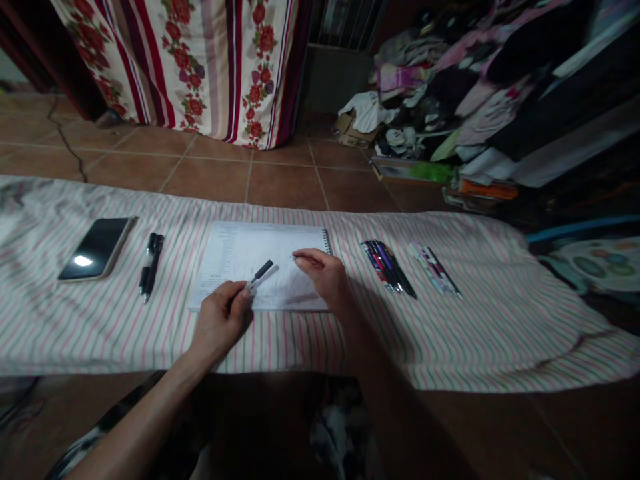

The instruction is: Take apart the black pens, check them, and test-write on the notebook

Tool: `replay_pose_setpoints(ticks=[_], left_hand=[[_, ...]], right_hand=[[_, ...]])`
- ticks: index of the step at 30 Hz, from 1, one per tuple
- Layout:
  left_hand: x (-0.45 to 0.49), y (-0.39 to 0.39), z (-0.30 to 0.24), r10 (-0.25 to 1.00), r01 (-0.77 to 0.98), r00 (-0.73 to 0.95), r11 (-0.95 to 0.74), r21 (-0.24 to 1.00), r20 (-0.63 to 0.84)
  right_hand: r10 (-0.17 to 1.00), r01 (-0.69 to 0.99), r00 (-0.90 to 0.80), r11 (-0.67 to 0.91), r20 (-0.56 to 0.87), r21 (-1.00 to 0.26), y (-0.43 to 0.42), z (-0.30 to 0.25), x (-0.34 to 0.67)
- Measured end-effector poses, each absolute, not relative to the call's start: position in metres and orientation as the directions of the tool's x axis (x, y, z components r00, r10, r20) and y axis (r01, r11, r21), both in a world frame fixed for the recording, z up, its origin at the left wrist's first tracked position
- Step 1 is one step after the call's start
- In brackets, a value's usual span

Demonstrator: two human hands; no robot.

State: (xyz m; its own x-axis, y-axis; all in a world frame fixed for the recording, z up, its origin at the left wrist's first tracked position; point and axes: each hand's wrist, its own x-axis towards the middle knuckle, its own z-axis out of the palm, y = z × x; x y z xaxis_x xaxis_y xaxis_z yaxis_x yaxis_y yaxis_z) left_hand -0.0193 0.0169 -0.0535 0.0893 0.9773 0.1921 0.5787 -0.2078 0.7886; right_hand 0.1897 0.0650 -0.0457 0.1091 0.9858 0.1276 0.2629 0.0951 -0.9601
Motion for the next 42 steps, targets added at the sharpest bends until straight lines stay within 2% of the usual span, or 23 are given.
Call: replay_pose_setpoints(ticks=[5, 12, 19, 27, 33, 42], left_hand=[[-0.023, 0.018, -0.055, 0.972, 0.579, 0.112, -0.233, 0.781, 0.207], [-0.024, 0.018, -0.049, 0.961, 0.568, 0.139, -0.275, 0.776, 0.239], [-0.030, 0.016, -0.054, 0.946, 0.557, 0.154, -0.321, 0.766, 0.284], [-0.036, 0.015, -0.059, 0.937, 0.554, 0.136, -0.341, 0.759, 0.322], [-0.040, 0.014, -0.056, 0.916, 0.524, 0.138, -0.390, 0.757, 0.377], [-0.043, 0.013, -0.054, 0.916, 0.529, 0.150, -0.392, 0.752, 0.372]], right_hand=[[0.991, 0.177, 0.060, 0.111, 0.124, -0.978, 0.061, -0.037, 0.187], [0.977, 0.209, -0.060, 0.215, 0.207, -0.954, 0.055, -0.029, 0.185], [0.991, 0.117, -0.050, 0.132, 0.127, -0.984, 0.053, -0.027, 0.183], [0.994, 0.078, -0.046, 0.102, 0.098, -0.992, 0.052, -0.025, 0.179], [0.991, 0.081, -0.072, 0.121, 0.115, -0.989, 0.052, -0.023, 0.175], [0.984, 0.093, -0.115, 0.149, 0.138, -0.984, 0.050, -0.023, 0.170]])
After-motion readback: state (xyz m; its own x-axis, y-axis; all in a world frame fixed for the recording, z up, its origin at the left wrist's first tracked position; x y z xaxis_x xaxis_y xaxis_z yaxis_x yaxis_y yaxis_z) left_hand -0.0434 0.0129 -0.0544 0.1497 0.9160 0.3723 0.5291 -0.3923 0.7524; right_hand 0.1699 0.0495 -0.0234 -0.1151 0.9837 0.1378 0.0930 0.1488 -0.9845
